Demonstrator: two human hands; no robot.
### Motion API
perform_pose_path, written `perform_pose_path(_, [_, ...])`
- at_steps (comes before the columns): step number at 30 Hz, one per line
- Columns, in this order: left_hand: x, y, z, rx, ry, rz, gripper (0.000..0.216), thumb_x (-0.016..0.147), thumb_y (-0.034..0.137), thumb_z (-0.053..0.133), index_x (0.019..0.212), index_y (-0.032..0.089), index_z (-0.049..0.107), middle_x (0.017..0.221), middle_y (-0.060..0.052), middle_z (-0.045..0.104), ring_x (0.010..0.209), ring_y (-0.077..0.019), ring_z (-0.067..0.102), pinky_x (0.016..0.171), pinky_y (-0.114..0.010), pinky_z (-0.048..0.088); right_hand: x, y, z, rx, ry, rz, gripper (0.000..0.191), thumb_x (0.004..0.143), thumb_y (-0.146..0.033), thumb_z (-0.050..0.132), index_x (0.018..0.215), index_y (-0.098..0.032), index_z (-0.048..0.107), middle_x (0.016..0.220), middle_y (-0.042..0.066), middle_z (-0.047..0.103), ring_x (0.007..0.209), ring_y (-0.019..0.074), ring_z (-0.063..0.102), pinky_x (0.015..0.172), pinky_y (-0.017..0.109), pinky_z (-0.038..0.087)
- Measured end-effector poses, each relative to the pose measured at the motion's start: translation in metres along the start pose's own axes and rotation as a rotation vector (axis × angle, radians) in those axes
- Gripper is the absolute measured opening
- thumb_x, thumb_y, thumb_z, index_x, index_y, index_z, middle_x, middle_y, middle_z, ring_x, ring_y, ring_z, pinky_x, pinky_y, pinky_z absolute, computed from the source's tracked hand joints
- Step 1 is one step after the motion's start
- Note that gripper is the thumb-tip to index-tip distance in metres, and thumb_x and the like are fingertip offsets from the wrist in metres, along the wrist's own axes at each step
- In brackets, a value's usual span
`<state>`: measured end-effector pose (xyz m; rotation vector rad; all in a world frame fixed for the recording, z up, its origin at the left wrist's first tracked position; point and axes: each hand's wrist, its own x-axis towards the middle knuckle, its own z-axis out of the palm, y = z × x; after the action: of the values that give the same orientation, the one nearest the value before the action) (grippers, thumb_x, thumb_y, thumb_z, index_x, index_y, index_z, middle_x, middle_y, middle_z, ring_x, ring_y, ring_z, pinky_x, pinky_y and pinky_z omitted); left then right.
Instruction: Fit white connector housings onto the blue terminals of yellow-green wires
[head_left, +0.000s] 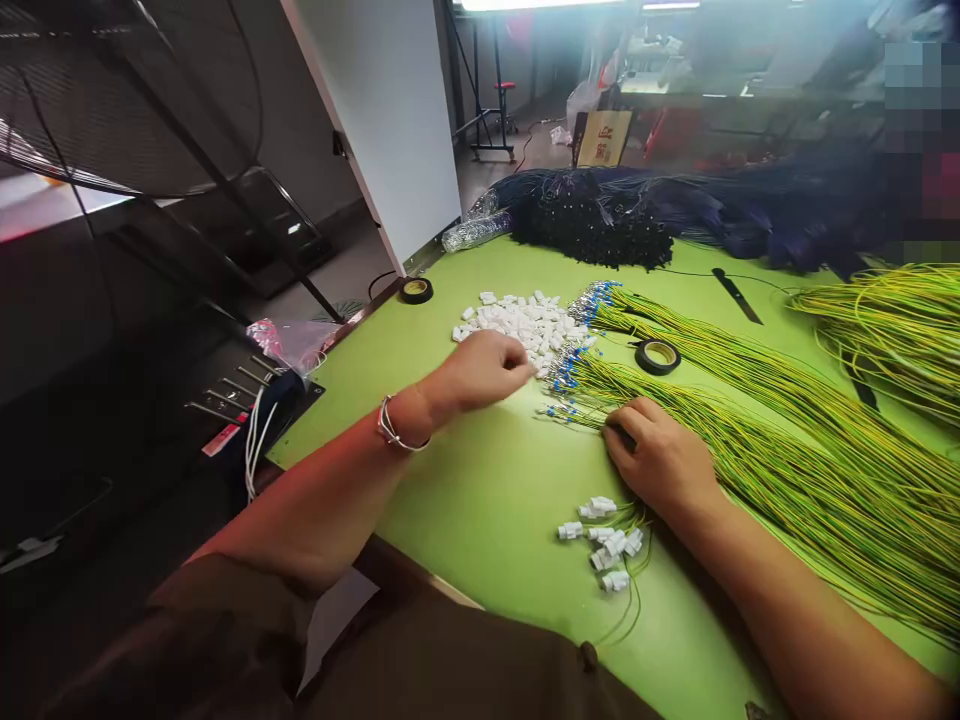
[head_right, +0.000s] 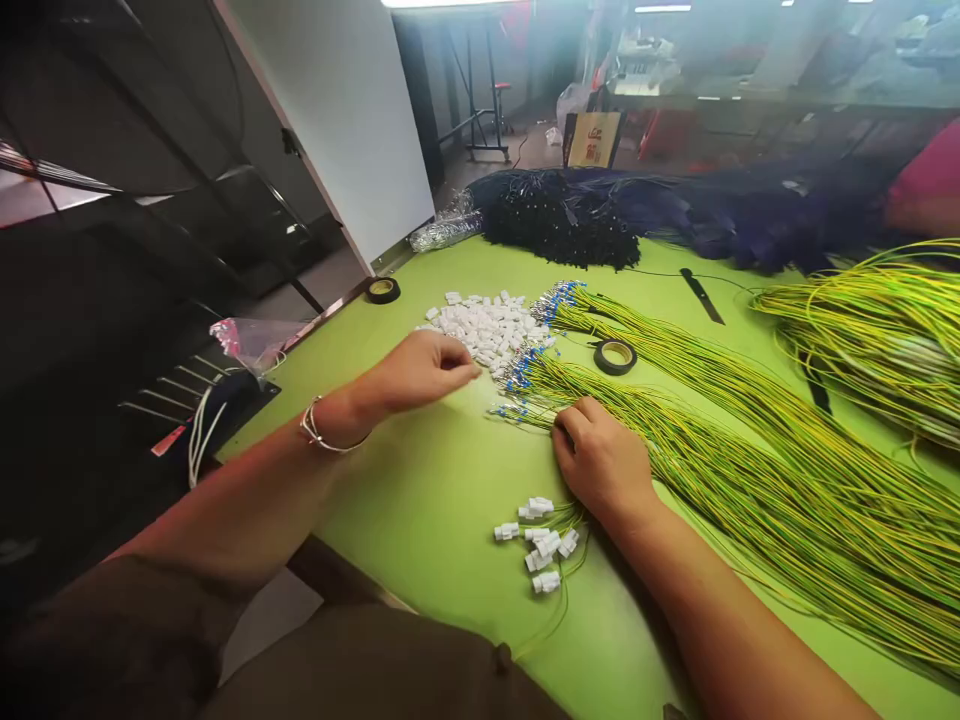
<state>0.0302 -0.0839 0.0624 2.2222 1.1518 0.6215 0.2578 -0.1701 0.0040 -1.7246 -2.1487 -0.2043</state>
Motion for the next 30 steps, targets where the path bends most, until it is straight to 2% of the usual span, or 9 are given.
perform_pose_path(3, [0.004,-0.010,0.008,-0.061,-0.112,-0.026,0.011,0.074,0.021,0.063,0.076,0.014,0.071,0.063,-0.001,0.062,0.056,-0.0101,0.050,0.056,-0.022,0.035,0.000,-0.002,0.000,-0.022,-0.040,0.009,0.015,0.085,-0.031,0.054,0.081,-0.021,0.064,0.086,0.003,0.064,0.062,0.0137,0.053,0.049,0.027,0.027])
perform_pose_path(5, [0.001,-0.008,0.024,-0.019,-0.185,0.027,0.022,0.072,0.026,0.068,0.092,0.015,0.070,0.073,-0.003,0.064,0.062,-0.0129,0.053,0.060,-0.023,0.038,0.000,-0.003,-0.001,-0.028,-0.052,0.002,0.016,0.086,-0.031,0.052,0.083,-0.021,0.064,0.087,0.004,0.064,0.064,0.0140,0.054,0.050,0.027,0.028])
perform_pose_path(7, [-0.004,-0.003,0.039,0.096,-0.167,0.070,0.029,0.071,0.028,0.070,0.098,0.016,0.068,0.084,-0.007,0.064,0.073,-0.0172,0.055,0.066,-0.026,0.041,-0.002,-0.004,-0.002,-0.031,-0.068,-0.028,0.017,0.087,-0.031,0.051,0.086,-0.021,0.065,0.089,0.004,0.064,0.067,0.0147,0.055,0.052,0.027,0.030])
perform_pose_path(10, [-0.007,0.004,0.051,0.201,-0.165,0.095,0.017,0.077,0.026,0.064,0.091,0.015,0.067,0.092,-0.010,0.062,0.083,-0.0217,0.056,0.073,-0.030,0.042,-0.004,-0.005,-0.006,-0.050,-0.077,-0.047,0.019,0.086,-0.032,0.052,0.096,-0.021,0.065,0.091,0.005,0.065,0.073,0.0164,0.057,0.056,0.028,0.033])
perform_pose_path(13, [-0.008,0.004,0.052,0.214,-0.197,0.093,0.013,0.082,0.024,0.057,0.086,0.015,0.066,0.089,-0.010,0.062,0.082,-0.0215,0.056,0.072,-0.030,0.041,-0.001,-0.010,-0.012,-0.081,-0.082,-0.035,0.026,0.083,-0.033,0.056,0.105,-0.020,0.062,0.093,0.006,0.065,0.082,0.0198,0.058,0.062,0.029,0.037])
perform_pose_path(20, [-0.002,-0.002,0.043,0.074,-0.274,0.095,0.012,0.076,0.022,0.060,0.082,0.016,0.069,0.078,-0.003,0.065,0.070,-0.0146,0.054,0.062,-0.024,0.037,0.023,-0.028,-0.013,0.019,-0.260,-0.151,0.010,0.085,-0.024,0.054,0.082,-0.017,0.061,0.087,0.010,0.060,0.083,0.0226,0.052,0.076,0.034,0.039])
perform_pose_path(23, [0.007,-0.009,0.032,-0.108,-0.199,0.026,0.022,0.079,0.031,0.058,0.072,0.013,0.068,0.062,0.000,0.060,0.059,-0.0104,0.048,0.056,-0.022,0.033,0.027,-0.021,-0.010,0.247,-0.220,-0.143,0.008,0.084,-0.022,0.052,0.079,-0.018,0.056,0.088,0.010,0.059,0.084,0.0226,0.052,0.078,0.036,0.041])
perform_pose_path(27, [0.014,-0.017,0.025,-0.209,0.003,-0.064,0.034,0.082,0.034,0.053,0.058,0.012,0.062,0.050,0.002,0.049,0.052,-0.0084,0.040,0.052,-0.022,0.029,0.024,-0.004,-0.007,0.849,-0.032,0.201,0.012,0.088,-0.031,0.049,0.087,-0.020,0.052,0.087,0.006,0.061,0.079,0.0184,0.057,0.075,0.033,0.045])
perform_pose_path(30, [0.010,-0.015,0.036,-0.161,-0.051,-0.038,0.020,0.079,0.026,0.057,0.068,0.012,0.067,0.059,0.000,0.058,0.057,-0.0099,0.048,0.056,-0.022,0.033,0.023,0.000,-0.007,1.115,0.020,0.389,0.016,0.088,-0.036,0.050,0.086,-0.020,0.050,0.082,0.003,0.060,0.070,0.0149,0.056,0.067,0.030,0.045])
